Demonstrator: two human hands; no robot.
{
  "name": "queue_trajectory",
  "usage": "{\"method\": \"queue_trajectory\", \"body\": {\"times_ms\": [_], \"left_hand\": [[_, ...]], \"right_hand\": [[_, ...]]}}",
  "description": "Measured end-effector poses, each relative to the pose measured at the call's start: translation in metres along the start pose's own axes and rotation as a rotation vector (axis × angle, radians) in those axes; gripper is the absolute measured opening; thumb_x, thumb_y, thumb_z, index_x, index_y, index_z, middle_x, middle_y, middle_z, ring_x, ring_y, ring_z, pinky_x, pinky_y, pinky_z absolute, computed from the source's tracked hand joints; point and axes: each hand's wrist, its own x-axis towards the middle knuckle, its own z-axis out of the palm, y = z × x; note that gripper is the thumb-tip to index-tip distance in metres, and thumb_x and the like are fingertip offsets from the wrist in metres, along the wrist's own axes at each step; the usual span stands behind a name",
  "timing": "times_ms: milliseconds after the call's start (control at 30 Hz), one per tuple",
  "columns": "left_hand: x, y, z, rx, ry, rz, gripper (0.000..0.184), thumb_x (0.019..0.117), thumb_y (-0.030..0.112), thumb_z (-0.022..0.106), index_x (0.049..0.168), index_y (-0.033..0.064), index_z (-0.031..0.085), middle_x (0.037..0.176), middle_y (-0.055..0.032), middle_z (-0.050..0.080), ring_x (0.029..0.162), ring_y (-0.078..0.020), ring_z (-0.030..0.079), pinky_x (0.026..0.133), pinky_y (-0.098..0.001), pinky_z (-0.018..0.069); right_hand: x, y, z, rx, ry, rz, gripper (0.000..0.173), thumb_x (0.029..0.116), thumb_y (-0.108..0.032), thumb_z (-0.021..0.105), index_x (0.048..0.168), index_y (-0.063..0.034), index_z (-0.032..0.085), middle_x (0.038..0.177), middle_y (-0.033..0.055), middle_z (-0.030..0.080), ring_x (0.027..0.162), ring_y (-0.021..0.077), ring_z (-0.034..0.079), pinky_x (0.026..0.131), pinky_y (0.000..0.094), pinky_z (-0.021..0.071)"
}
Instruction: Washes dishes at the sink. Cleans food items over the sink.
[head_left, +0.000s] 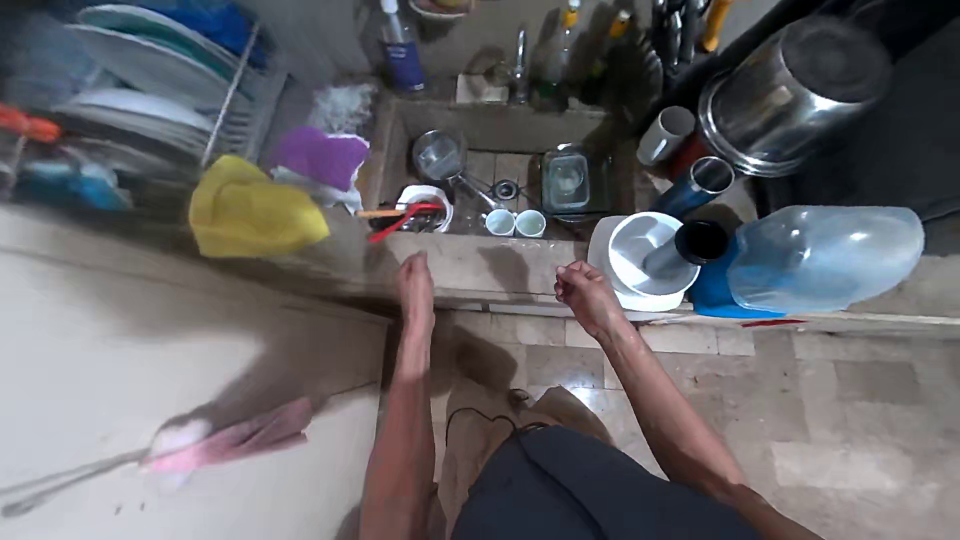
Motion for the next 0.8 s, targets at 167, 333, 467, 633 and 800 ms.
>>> {"method": "queue_trajectory", "body": {"times_ms": [167, 333, 467, 633, 800], "left_hand": [[0.112, 0.038, 0.047, 0.176, -0.126, 0.221, 0.028, 0.1031, 0.027, 0.056, 0.093, 0.0032, 0.068, 0.069, 0.001, 0.052, 0.056, -0.008, 0.047, 0.055, -0.0295, 0.0444], [0.211, 0.065, 0.079, 0.366, -0.203, 0.294, 0.02, 0.0903, 0.014, 0.062, 0.077, -0.001, 0.059, 0.076, -0.0111, 0.059, 0.074, -0.0225, 0.057, 0.07, -0.0463, 0.0484], [0.28, 0.079, 0.113, 0.406, -0.318, 0.328, 0.03, 0.0855, 0.007, 0.065, 0.067, 0.008, 0.041, 0.066, -0.0022, 0.042, 0.063, -0.015, 0.044, 0.061, -0.0371, 0.0403], [0.317, 0.08, 0.176, 0.526, -0.534, 0.288, 0.026, 0.0841, 0.002, 0.071, 0.11, 0.0005, 0.067, 0.11, -0.0158, 0.068, 0.097, -0.0269, 0.067, 0.083, -0.0479, 0.0579], [0.338, 0.062, 0.201, 0.86, -0.725, 0.297, 0.064, 0.0824, 0.009, 0.079, 0.143, 0.0114, 0.06, 0.146, -0.0194, 0.056, 0.135, -0.0382, 0.053, 0.11, -0.0618, 0.0443]], "right_hand": [[0.04, -0.005, 0.004, -0.115, 0.103, -0.075, 0.011, 0.0987, -0.015, 0.065, 0.089, -0.0101, 0.063, 0.079, 0.0027, 0.065, 0.066, 0.0125, 0.06, 0.067, 0.0321, 0.0552], [0.095, -0.016, 0.032, -0.256, 0.214, -0.132, 0.008, 0.0956, -0.018, 0.07, 0.091, -0.0129, 0.065, 0.084, 0.0011, 0.067, 0.069, 0.0113, 0.063, 0.067, 0.0323, 0.0574], [0.142, -0.014, 0.058, -0.411, 0.231, -0.151, 0.005, 0.0937, -0.009, 0.066, 0.092, -0.0054, 0.064, 0.084, 0.005, 0.067, 0.071, 0.0133, 0.063, 0.064, 0.0326, 0.0567], [0.191, 0.014, 0.068, -0.489, 0.227, -0.141, 0.011, 0.0932, -0.012, 0.07, 0.09, -0.0024, 0.066, 0.076, 0.0079, 0.064, 0.063, 0.0154, 0.06, 0.059, 0.034, 0.0534], [0.238, 0.041, 0.052, -0.519, 0.193, -0.022, 0.046, 0.0917, -0.015, 0.077, 0.133, -0.0001, 0.062, 0.101, 0.0148, 0.074, 0.082, 0.0213, 0.072, 0.078, 0.0406, 0.0616]]}}
